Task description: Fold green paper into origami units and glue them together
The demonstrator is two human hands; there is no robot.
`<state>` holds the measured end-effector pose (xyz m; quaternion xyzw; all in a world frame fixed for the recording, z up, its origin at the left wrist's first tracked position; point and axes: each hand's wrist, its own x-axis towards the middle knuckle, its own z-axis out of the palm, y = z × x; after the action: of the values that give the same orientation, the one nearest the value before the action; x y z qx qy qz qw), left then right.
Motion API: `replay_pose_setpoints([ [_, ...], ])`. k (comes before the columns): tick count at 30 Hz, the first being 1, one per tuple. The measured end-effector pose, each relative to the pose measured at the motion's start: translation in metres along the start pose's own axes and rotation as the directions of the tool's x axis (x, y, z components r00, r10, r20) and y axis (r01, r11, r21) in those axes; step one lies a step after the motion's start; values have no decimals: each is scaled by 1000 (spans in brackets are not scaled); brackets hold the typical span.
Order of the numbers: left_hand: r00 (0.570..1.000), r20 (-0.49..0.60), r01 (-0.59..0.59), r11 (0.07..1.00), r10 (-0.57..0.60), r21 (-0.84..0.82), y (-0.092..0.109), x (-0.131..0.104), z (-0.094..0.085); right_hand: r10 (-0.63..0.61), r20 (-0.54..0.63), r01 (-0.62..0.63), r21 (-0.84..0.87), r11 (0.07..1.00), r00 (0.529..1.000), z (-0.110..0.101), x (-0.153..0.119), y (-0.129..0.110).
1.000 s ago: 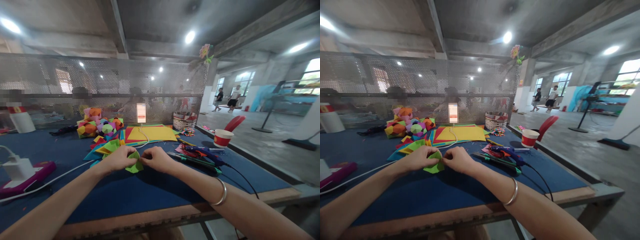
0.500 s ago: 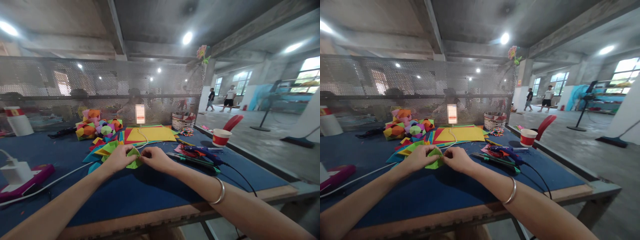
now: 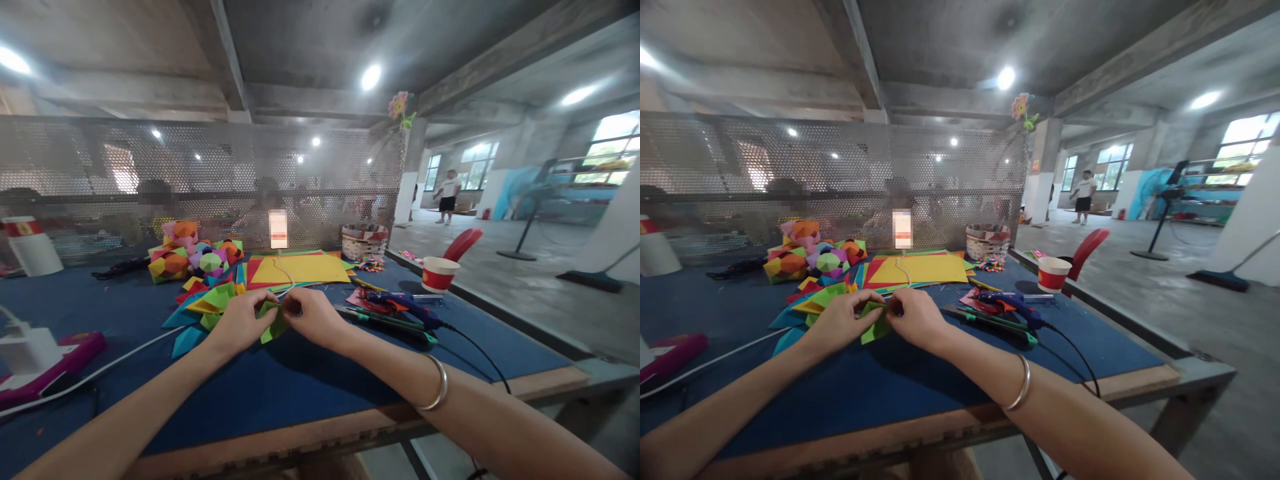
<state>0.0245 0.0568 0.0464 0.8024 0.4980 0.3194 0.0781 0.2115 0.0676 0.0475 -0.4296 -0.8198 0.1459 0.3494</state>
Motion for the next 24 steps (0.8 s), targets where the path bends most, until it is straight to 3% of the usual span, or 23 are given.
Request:
replay_pose_setpoints([
  [7, 999, -47, -8, 999, 10, 53, 6, -3, -2, -16, -23, 16, 16, 1000, 1000, -1, -1, -3],
  [24, 991, -120, 46, 997, -53, -61, -12, 3, 2, 60, 3, -59, 165, 984, 998, 3, 0, 2],
])
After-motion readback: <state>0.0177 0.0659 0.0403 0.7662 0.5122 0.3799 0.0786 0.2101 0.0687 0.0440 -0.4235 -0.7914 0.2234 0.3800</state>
